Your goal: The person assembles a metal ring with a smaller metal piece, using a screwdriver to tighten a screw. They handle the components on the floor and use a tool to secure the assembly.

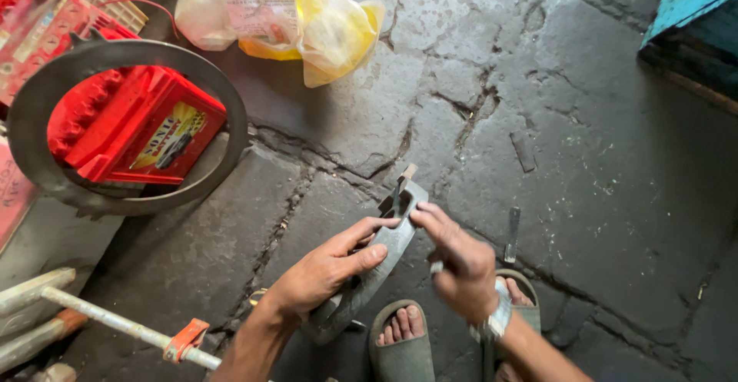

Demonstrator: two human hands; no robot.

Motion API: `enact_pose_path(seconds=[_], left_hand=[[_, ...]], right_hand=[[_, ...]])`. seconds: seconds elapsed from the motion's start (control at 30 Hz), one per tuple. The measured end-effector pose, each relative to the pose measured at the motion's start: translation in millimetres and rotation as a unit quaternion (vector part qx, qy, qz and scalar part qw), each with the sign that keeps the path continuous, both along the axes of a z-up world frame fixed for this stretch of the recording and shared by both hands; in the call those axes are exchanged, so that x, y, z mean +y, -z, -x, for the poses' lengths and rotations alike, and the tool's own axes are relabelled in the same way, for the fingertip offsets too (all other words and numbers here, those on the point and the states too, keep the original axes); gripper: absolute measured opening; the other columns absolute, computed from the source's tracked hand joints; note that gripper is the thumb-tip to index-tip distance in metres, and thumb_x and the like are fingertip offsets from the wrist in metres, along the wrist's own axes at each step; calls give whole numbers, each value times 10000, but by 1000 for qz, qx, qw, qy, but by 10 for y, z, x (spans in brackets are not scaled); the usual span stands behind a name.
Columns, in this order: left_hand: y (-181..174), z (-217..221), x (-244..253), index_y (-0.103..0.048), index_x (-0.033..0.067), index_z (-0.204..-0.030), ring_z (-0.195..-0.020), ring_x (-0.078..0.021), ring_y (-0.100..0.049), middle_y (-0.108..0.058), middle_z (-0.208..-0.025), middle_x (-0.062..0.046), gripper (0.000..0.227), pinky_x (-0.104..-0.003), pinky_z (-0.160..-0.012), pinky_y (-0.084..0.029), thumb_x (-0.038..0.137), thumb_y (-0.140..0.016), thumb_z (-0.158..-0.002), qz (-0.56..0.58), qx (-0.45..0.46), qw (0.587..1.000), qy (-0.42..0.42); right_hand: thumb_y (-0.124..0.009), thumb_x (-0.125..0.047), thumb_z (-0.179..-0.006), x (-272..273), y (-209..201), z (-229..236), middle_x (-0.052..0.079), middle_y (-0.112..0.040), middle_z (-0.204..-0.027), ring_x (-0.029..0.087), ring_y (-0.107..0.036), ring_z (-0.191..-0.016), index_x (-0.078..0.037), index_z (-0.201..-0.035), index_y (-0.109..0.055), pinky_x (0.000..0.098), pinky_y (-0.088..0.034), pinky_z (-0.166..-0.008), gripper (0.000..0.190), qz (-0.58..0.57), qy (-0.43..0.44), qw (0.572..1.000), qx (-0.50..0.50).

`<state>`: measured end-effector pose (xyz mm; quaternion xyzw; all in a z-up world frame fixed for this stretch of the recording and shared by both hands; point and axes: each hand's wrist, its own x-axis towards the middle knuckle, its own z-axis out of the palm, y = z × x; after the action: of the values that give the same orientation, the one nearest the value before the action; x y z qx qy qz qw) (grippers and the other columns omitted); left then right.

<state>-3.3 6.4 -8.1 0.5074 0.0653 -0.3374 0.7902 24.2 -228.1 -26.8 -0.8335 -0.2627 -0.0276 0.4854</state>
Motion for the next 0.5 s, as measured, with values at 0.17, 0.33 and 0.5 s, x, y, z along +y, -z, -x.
enact_pose_path(seconds=[0.17,0.33,0.5], left_hand=[[38,0,-27,-501,87,-1461,-1000,-81,-564,-623,-1142,-30,471,-254,-850,-490,230,-563,-1017,38,41,998,-8],[22,-43,-43,-498,83,-1497,-1035,-62,-524,-596,-1160,-10,497,-228,-911,-447,220,-575,-1025,1,-33,999,12],[48,47,-71,-509,66,-1473,-1036,-72,-543,-608,-1160,-17,485,-244,-906,-473,225,-576,-1020,4,3,1000,1]], right_hand=[[-539,153,-661,-21,-4,-21,163,-688,-1346,215,-788,-943,-130,-1266,-708,268,-624,-718,689,-4,-86,994,-68],[-479,172,-635,46,-40,-98,178,-705,-1325,212,-791,-948,-96,-1266,-701,266,-604,-685,720,-3,32,999,40],[-509,172,-778,-12,164,-63,142,-706,-1361,108,-704,-784,-109,-1263,-710,244,-557,-644,595,-74,-2,995,70]])
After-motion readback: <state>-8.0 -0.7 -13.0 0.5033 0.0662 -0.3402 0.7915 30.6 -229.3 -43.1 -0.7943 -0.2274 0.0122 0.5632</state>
